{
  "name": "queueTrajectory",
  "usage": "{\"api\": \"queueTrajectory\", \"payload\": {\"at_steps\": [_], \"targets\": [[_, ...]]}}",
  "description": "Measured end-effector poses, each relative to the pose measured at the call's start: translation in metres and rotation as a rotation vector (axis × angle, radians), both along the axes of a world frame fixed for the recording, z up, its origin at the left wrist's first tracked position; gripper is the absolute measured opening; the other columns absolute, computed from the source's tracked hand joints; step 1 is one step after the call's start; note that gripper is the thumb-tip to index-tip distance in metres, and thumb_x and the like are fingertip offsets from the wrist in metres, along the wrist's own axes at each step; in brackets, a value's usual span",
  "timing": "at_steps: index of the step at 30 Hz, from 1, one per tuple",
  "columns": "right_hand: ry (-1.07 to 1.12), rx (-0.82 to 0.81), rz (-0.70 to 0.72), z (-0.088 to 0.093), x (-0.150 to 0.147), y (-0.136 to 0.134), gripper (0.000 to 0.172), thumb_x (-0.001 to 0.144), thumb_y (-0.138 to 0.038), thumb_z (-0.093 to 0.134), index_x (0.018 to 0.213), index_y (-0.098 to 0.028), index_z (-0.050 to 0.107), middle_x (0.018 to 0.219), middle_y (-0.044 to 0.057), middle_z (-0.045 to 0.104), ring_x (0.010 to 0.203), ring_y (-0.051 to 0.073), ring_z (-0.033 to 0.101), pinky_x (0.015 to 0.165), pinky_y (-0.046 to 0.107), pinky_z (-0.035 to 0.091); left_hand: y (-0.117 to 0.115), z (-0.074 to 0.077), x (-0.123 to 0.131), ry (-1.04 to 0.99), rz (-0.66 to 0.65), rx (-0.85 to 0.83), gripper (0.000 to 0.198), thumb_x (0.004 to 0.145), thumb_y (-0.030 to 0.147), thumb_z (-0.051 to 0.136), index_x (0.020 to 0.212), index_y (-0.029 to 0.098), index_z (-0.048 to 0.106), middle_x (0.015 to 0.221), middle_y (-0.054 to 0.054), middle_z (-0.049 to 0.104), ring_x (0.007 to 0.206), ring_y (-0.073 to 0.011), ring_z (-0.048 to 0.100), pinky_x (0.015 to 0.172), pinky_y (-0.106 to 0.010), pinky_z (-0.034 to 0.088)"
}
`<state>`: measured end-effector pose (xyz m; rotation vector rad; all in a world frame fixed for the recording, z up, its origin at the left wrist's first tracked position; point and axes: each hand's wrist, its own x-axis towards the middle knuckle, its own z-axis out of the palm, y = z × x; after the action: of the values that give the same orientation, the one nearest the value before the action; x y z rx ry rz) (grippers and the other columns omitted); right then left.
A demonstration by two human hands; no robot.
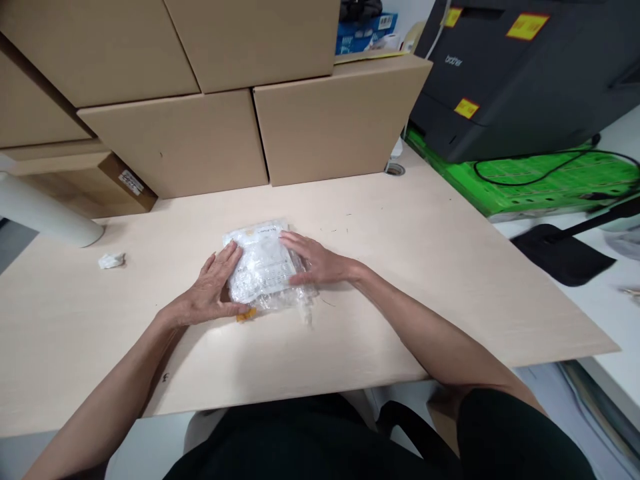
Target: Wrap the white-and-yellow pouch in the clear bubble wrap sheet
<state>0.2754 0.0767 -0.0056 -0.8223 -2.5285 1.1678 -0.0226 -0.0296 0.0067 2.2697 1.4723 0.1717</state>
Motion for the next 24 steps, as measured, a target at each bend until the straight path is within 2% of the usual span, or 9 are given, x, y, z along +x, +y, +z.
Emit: {"api": "queueTrajectory", "payload": {"at_steps": [4,7,10,12,14,15,17,20,24], "targets": [[0.316,-0.16,-0.397,-0.003,0.006,0.002,0.07,0.082,-0.061,0.066,0.14,-0.023,0.056,0.154,0.014,0.043,0.133,0.032,0.05,0.11,0.051,0.041,-0.004,0.01,0.0,-0.098,0.032,0.086,0.099,0.088,0.074,0.049,0.16,0.035,-0.007,0.166,-0.006,-0.02,0.152,-0.0367,-0.018,0.119,-0.064,-0.007],[0.401,-0.263,-0.48,-0.008,0.004,0.0,0.052,0.083,-0.053,0.068,0.121,-0.017,0.067,0.125,0.013,0.065,0.11,0.027,0.063,0.1,0.049,0.047,-0.006,0.015,0.004,-0.093,0.026,0.176,0.081,0.093,0.065,0.048,0.16,0.039,0.01,0.169,-0.004,-0.007,0.154,-0.0361,-0.008,0.12,-0.064,-0.006],[0.475,-0.402,-0.493,-0.007,0.0,-0.002,0.04,0.08,-0.045,0.073,0.107,-0.017,0.07,0.102,0.008,0.071,0.092,0.02,0.065,0.09,0.041,0.05,-0.009,0.017,0.014,-0.071,-0.013,0.186,0.062,0.1,0.057,0.04,0.157,0.039,0.026,0.169,-0.004,0.015,0.156,-0.0317,0.007,0.122,-0.06,0.0],[0.492,-0.526,-0.524,-0.003,-0.003,-0.003,0.04,0.073,-0.04,0.079,0.103,-0.016,0.069,0.083,0.003,0.069,0.072,0.015,0.061,0.072,0.033,0.05,-0.012,0.015,0.025,-0.037,-0.029,0.19,0.075,0.094,0.067,0.046,0.158,0.033,0.027,0.169,-0.008,0.014,0.155,-0.0351,0.005,0.121,-0.062,0.001],[0.48,-0.661,-0.534,0.003,-0.005,-0.006,0.045,0.066,-0.036,0.083,0.103,-0.016,0.069,0.067,-0.002,0.063,0.056,0.011,0.052,0.056,0.027,0.041,-0.016,0.011,0.036,0.014,-0.029,0.203,0.1,0.08,0.077,0.057,0.159,0.026,0.024,0.169,-0.013,0.008,0.154,-0.0413,0.001,0.119,-0.066,0.0],[0.478,-0.707,-0.536,0.007,-0.007,-0.009,0.047,0.064,-0.035,0.085,0.104,-0.016,0.069,0.063,-0.004,0.06,0.053,0.01,0.048,0.051,0.025,0.037,-0.018,0.009,0.041,0.034,-0.023,0.209,0.103,0.078,0.078,0.058,0.16,0.025,0.024,0.168,-0.014,0.007,0.154,-0.0428,0.0,0.118,-0.067,0.0],[0.499,-0.736,-0.551,0.013,-0.01,-0.013,0.05,0.06,-0.034,0.088,0.103,-0.015,0.07,0.062,-0.005,0.058,0.051,0.009,0.046,0.049,0.025,0.032,-0.02,0.004,0.047,0.033,0.007,0.221,0.084,0.089,0.07,0.051,0.158,0.027,0.03,0.168,-0.012,0.012,0.154,-0.0405,0.001,0.119,-0.066,0.002],[0.587,-0.693,-0.56,0.018,-0.014,-0.018,0.05,0.058,-0.035,0.089,0.101,-0.016,0.07,0.066,-0.004,0.059,0.053,0.009,0.046,0.05,0.025,0.033,-0.021,0.003,0.047,-0.135,0.081,0.251,0.057,0.1,0.058,0.036,0.151,0.032,0.044,0.166,-0.005,0.024,0.155,-0.0324,0.01,0.122,-0.06,0.009],[0.709,-0.65,-0.533,0.021,-0.012,-0.016,0.049,0.058,-0.038,0.087,0.1,-0.019,0.069,0.074,-0.002,0.063,0.059,0.01,0.052,0.055,0.026,0.04,-0.022,0.014,0.043,-0.631,0.322,0.309,0.057,0.097,0.059,0.046,0.143,0.026,0.056,0.158,-0.006,0.043,0.149,-0.0278,0.034,0.123,-0.048,0.024]]}}
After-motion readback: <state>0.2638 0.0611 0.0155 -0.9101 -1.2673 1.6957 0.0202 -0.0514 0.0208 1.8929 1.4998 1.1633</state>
